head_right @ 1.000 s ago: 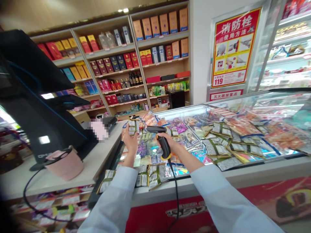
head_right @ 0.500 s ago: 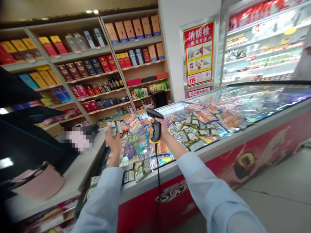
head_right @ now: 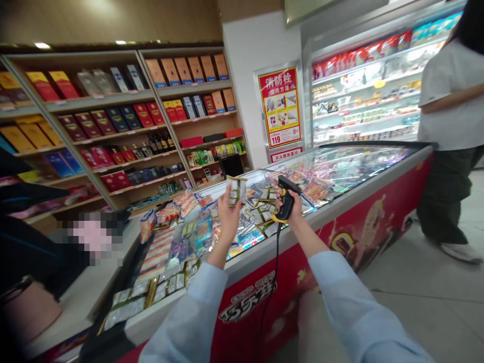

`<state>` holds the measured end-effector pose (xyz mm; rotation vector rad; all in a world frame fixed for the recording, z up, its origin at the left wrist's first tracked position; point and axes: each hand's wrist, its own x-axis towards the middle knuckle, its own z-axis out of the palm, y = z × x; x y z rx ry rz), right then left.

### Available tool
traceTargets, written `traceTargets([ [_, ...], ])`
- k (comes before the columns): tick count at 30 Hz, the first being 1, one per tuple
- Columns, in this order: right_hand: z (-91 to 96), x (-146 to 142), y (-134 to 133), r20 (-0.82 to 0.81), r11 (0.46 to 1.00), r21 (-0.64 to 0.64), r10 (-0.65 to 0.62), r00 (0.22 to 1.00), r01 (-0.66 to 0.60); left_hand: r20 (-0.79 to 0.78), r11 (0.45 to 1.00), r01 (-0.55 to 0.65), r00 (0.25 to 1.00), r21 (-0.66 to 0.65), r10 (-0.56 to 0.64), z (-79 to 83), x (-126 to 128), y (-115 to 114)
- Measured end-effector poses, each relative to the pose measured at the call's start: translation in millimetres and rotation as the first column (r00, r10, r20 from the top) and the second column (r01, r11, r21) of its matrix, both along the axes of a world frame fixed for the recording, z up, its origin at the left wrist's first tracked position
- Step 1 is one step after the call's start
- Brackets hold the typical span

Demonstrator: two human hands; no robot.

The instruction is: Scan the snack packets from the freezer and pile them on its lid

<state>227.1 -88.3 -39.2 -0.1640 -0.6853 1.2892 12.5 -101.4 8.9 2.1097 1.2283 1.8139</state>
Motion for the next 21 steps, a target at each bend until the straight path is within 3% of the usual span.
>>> traceTargets([
  [4,-16.7,23.3,0.5,-0.036,0.996,-0.073,-0.057,0.998,0.054,-0.134,0.979,0.013,0.99,-0.202,-0.04,-45.5,41.1,10.6],
  [8,-26.2,35.3,7.3,-0.069,0.983,-0.15,-0.115,0.991,0.104,-0.255,0.944,-0.079,0.967,-0.322,-0.006,-76.9,48.8,19.4],
  [14,-29.1,34.3,7.9,-0.049,0.977,-0.149,-0.161,0.986,0.152,-0.313,0.947,-0.041,0.947,-0.319,-0.065,-84.0,47.5,15.8],
  [21,-29.3,35.2,3.1,-0.035,0.976,-0.164,-0.148,0.988,0.141,-0.333,0.933,-0.119,0.943,-0.339,-0.001,-87.6,49.8,18.1],
])
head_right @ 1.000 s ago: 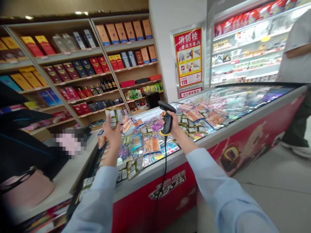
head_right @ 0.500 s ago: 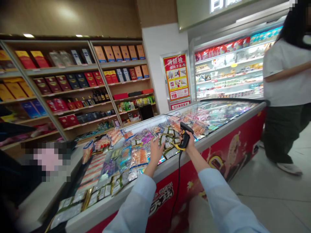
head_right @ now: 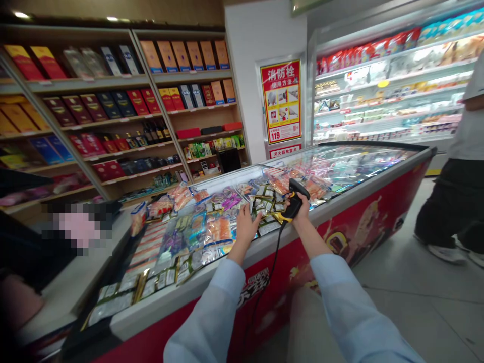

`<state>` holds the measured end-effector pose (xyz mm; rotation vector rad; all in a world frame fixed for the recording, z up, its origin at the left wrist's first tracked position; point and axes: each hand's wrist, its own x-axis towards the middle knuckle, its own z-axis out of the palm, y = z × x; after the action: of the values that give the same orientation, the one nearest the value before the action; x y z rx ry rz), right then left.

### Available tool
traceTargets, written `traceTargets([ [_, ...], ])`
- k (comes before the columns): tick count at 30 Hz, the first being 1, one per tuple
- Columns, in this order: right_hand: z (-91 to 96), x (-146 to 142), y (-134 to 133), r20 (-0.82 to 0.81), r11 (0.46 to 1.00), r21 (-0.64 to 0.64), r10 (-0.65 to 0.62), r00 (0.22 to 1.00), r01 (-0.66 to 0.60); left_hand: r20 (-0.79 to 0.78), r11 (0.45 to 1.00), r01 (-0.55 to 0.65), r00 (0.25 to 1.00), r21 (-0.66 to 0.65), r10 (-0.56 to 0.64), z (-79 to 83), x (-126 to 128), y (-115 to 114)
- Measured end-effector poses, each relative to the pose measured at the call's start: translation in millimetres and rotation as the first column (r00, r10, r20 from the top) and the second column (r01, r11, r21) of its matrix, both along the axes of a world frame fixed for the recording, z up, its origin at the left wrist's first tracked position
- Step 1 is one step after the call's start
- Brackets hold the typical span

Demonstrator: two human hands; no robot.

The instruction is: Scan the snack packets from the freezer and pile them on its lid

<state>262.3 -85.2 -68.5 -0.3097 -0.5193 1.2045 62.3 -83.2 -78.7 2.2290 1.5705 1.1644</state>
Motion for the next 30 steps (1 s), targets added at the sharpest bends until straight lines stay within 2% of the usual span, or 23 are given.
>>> traceTargets([
  [4,1.0,-1.1,-0.4,0.024,1.0,-0.014,-0.006,1.0,0.006,-0.034,1.0,0.028,0.999,-0.014,-0.028,-2.3,-0.3,1.5],
  [14,2.7,-5.0,-0.5,0.016,1.0,-0.017,-0.018,1.0,0.018,0.015,1.0,0.028,1.0,-0.012,-0.028,-2.9,-0.5,1.9],
  [18,7.2,-7.7,-4.9,0.078,0.999,-0.036,-0.035,0.996,0.038,0.002,0.999,-0.016,1.0,0.035,0.016,7.4,-11.5,-1.2],
  [21,14.7,-12.5,-9.8,0.152,0.999,-0.022,-0.034,0.988,0.038,0.0,0.994,-0.073,0.997,0.077,0.074,25.8,-37.8,-2.2],
  [25,30.4,-27.8,-14.9,0.161,0.997,0.078,-0.03,0.986,0.017,-0.005,0.983,-0.172,0.985,0.055,0.173,51.8,-93.5,-3.4],
  [27,39.9,-41.9,-17.0,0.166,0.993,0.106,0.031,0.986,-0.049,-0.002,0.972,-0.231,0.973,0.043,0.232,59.7,-125.1,-4.4],
  [30,52.6,-73.1,-20.2,0.198,0.982,0.114,0.129,0.972,-0.153,0.02,0.953,-0.302,0.953,0.037,0.301,63.0,-169.9,-3.9],
])
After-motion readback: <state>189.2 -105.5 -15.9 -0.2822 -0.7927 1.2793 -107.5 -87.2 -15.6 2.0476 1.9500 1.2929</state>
